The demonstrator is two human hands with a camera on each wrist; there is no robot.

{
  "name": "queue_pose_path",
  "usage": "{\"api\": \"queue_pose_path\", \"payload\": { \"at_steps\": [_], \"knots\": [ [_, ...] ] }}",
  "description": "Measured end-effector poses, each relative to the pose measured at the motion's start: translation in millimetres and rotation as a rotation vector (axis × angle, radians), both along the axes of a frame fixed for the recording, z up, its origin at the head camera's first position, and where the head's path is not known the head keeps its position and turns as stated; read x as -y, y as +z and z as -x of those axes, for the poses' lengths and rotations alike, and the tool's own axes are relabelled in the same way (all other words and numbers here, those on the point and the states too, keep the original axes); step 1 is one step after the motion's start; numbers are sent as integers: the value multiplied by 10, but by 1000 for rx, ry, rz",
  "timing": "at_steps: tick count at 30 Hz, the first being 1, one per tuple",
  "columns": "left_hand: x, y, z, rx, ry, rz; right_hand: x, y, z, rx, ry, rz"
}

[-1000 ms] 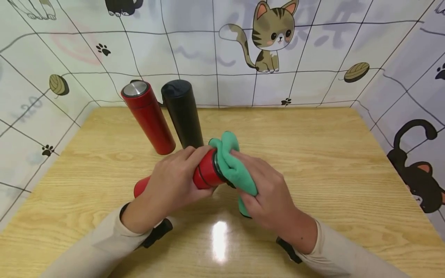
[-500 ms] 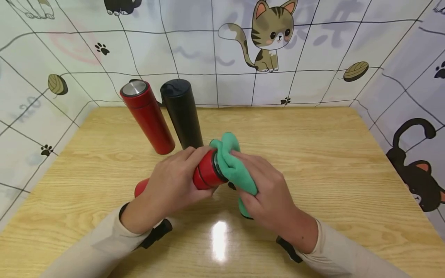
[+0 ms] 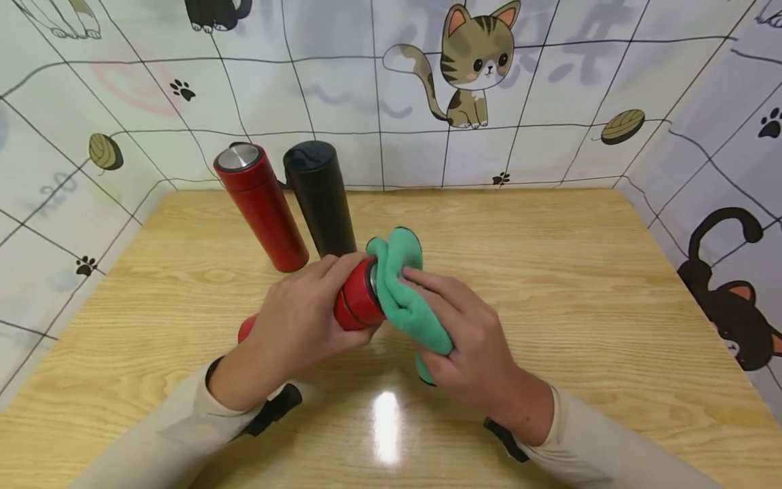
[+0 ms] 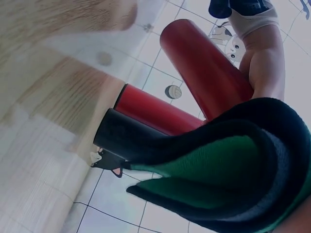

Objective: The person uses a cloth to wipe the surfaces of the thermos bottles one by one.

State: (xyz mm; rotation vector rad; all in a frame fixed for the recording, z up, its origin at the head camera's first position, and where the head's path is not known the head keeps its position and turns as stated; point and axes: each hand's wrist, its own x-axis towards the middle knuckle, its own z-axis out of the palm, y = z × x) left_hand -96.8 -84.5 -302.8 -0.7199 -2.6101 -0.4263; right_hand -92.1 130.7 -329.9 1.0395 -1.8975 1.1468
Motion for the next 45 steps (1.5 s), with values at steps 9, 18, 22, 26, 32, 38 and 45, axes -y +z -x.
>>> {"api": "queue_pose_path", "payload": {
  "at_steps": [9, 18, 22, 26, 32, 38, 45],
  "knots": [
    [-31, -26, 3, -2, -2, 10, -17, -5, -6, 57, -41, -27],
    [-28, -33, 9, 13, 11, 15, -26, -15, -3, 67, -22, -41],
    [-18, -15, 10, 4, 4, -8, -46, -13, 5, 144, 6, -3],
    [-17, -3, 7, -26, -27, -90, -70, 2, -24, 292, 67, 105],
    [-26, -4, -8, -40, -103, -243, -73, 22, -91, 561, 148, 248],
    [-23, 18, -7, -89, -192, -395, -60, 32, -96, 711, 214, 213],
    [-6, 91, -45, -134, -340, -623, -56, 5, -114, 840, 178, 60]
  ]
}}
